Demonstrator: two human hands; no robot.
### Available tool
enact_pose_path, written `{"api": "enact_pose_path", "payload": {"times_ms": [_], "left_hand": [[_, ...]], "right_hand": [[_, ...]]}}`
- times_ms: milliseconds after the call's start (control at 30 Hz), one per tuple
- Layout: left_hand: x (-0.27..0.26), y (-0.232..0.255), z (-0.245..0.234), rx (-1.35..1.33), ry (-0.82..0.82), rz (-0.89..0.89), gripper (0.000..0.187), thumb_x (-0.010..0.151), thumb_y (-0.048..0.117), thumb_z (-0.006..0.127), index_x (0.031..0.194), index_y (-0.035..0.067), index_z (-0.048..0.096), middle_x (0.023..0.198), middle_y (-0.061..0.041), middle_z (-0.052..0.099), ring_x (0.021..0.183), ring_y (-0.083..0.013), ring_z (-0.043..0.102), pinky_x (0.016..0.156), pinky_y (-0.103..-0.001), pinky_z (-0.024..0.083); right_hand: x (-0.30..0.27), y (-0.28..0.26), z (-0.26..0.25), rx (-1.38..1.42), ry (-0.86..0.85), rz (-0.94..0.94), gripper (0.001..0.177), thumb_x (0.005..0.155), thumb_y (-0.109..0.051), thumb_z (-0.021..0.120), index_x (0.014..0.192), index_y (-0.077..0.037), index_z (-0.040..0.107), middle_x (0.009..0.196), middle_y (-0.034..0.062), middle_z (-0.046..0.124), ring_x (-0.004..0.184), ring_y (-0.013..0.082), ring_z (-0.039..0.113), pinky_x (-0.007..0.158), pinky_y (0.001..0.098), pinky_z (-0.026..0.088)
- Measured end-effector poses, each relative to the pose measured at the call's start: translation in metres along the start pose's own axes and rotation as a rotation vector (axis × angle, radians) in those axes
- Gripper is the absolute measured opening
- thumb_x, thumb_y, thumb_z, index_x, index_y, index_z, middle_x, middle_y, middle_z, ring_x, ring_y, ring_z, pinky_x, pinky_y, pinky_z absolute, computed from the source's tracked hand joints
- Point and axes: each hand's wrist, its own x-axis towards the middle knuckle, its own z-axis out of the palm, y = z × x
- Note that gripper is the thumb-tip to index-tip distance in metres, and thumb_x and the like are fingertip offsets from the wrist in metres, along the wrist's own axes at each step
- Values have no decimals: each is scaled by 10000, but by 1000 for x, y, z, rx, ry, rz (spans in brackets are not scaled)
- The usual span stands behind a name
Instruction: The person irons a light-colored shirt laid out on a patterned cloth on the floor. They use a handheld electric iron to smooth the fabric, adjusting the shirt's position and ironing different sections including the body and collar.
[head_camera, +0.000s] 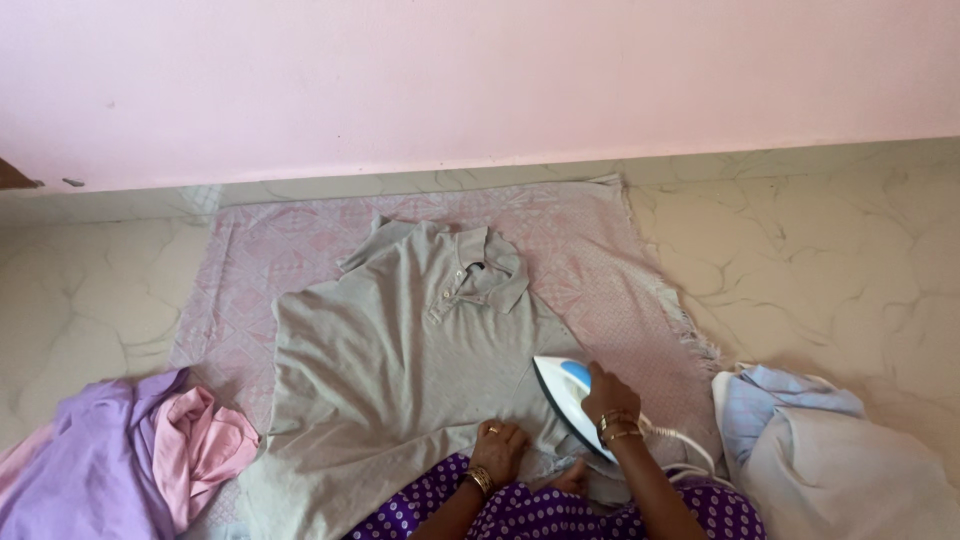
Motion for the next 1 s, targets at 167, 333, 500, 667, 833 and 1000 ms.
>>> {"api": "enact_pose_path", "payload": {"times_ms": [167, 333, 500, 667, 833, 1000], "left_hand": [[1, -5, 5, 14, -131, -74, 268, 926, 100, 527, 1167, 154, 634, 1192, -91, 659, 1134, -259, 594, 1080, -467, 327], [2, -5, 2, 39, -22, -39, 202, 962, 166, 546, 1140, 164, 643, 1175, -89, 668, 1139, -278, 595, 1063, -471, 341], [-5, -7, -3, -44, 64, -19, 181, 1008, 242, 572, 1158, 165, 638, 1163, -82, 674, 1104, -267, 609, 1063, -488, 377], [-8, -6, -3, -84, 140, -49, 254, 955, 267, 616, 1186, 165, 641, 1172, -86, 657, 1105, -275, 603, 1011, -493, 410], [-21, -11, -11, 3, 64, -232, 306, 1002, 257, 567, 1280, 134, 600, 1377, -105, 581, 1155, -302, 581, 1020, -472, 437], [-39, -41, -42, 159, 75, -536, 378, 931, 248, 584, 1301, 168, 591, 1467, -58, 494, 1397, -281, 391, 1150, -592, 258]], "right_hand": [[50, -14, -14, 43, 106, 47, 331, 896, -170, 651, 1224, -154, 605, 1076, 136, 754, 1010, 356, 740, 808, 470, 605], [69, -21, -19, 92, 118, 120, 333, 895, -230, 686, 1217, -199, 605, 1116, 122, 744, 1056, 343, 729, 860, 470, 592], [46, 2, -17, 76, 75, 147, 361, 893, -252, 691, 1233, -196, 585, 1117, 123, 746, 1064, 336, 728, 871, 470, 588], [24, 41, -13, 77, 111, 182, 345, 882, -235, 680, 1216, -209, 599, 1122, 128, 751, 1077, 351, 721, 896, 479, 572], [12, 70, -5, 76, 126, 223, 388, 857, -211, 672, 1238, -230, 598, 1152, 122, 742, 1094, 355, 714, 897, 485, 571], [14, 99, -5, 80, 160, 284, 458, 867, -224, 648, 1320, -239, 585, 1203, 125, 740, 1118, 358, 714, 892, 495, 576]]}}
